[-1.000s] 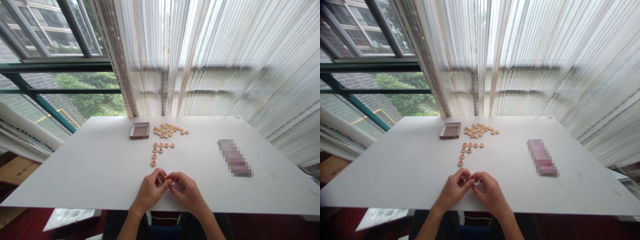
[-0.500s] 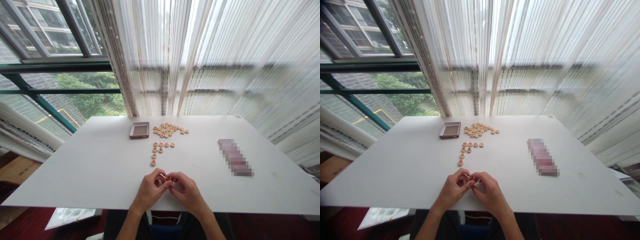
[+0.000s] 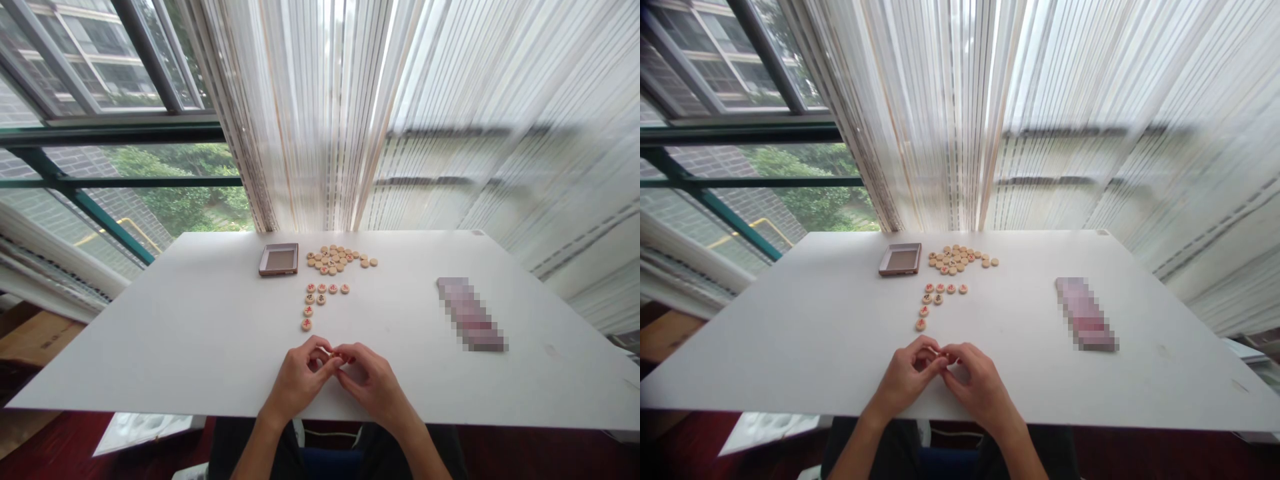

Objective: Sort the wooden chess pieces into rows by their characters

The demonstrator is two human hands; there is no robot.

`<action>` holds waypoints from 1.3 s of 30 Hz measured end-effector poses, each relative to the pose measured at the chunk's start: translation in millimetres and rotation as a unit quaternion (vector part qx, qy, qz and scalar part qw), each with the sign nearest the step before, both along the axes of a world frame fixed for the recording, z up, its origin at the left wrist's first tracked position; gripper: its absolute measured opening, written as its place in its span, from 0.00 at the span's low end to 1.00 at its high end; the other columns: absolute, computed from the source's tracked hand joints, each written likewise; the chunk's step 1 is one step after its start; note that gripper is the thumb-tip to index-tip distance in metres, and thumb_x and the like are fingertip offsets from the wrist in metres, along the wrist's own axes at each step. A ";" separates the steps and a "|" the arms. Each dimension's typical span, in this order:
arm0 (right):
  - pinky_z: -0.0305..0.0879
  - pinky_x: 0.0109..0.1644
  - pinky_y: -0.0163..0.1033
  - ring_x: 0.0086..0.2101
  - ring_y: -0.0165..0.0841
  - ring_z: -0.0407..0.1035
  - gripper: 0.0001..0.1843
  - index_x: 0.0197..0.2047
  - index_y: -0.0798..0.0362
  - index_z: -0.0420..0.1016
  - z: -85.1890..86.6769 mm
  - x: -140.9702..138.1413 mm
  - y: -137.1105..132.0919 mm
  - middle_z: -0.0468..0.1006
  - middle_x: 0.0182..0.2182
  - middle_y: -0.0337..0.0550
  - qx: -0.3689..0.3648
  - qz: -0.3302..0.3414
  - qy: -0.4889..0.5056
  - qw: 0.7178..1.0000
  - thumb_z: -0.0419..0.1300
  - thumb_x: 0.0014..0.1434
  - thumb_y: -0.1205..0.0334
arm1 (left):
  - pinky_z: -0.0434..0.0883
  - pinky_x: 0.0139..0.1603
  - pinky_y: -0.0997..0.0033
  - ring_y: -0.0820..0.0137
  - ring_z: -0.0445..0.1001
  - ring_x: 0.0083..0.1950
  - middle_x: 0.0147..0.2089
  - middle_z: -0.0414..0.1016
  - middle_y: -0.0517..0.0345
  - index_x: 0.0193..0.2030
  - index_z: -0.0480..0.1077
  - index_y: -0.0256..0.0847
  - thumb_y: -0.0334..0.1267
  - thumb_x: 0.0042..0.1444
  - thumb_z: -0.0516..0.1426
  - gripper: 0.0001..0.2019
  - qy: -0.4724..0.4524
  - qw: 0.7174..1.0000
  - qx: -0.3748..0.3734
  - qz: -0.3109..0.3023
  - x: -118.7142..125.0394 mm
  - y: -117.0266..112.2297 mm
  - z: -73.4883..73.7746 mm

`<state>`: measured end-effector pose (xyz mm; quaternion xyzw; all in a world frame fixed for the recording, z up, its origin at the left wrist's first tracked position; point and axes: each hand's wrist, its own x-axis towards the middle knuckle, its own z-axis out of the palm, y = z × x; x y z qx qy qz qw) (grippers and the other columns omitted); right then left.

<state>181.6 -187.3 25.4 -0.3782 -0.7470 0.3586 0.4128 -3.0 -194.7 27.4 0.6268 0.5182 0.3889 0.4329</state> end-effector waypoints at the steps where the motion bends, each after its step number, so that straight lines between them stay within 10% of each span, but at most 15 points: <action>1: 0.70 0.46 0.37 0.40 0.33 0.73 0.13 0.49 0.46 0.74 0.0 0.1 0.1 0.79 0.40 0.41 0.000 0.000 0.000 1.000 0.61 0.62 0.68 | 0.70 0.35 0.76 0.69 0.79 0.33 0.33 0.82 0.60 0.42 0.68 0.43 0.42 0.60 0.62 0.09 -0.001 1.000 0.000 0.000 0.0 0.0 -0.1; 39: 0.76 0.48 0.39 0.41 0.35 0.77 0.13 0.53 0.48 0.74 -3.0 -1.5 2.9 0.81 0.45 0.46 -0.006 -0.046 0.015 0.999 0.58 0.66 0.62 | 0.73 0.38 0.73 0.70 0.78 0.37 0.43 0.80 0.54 0.49 0.70 0.42 0.44 0.63 0.56 0.11 0.029 0.999 0.043 0.015 2.7 -0.2 9.8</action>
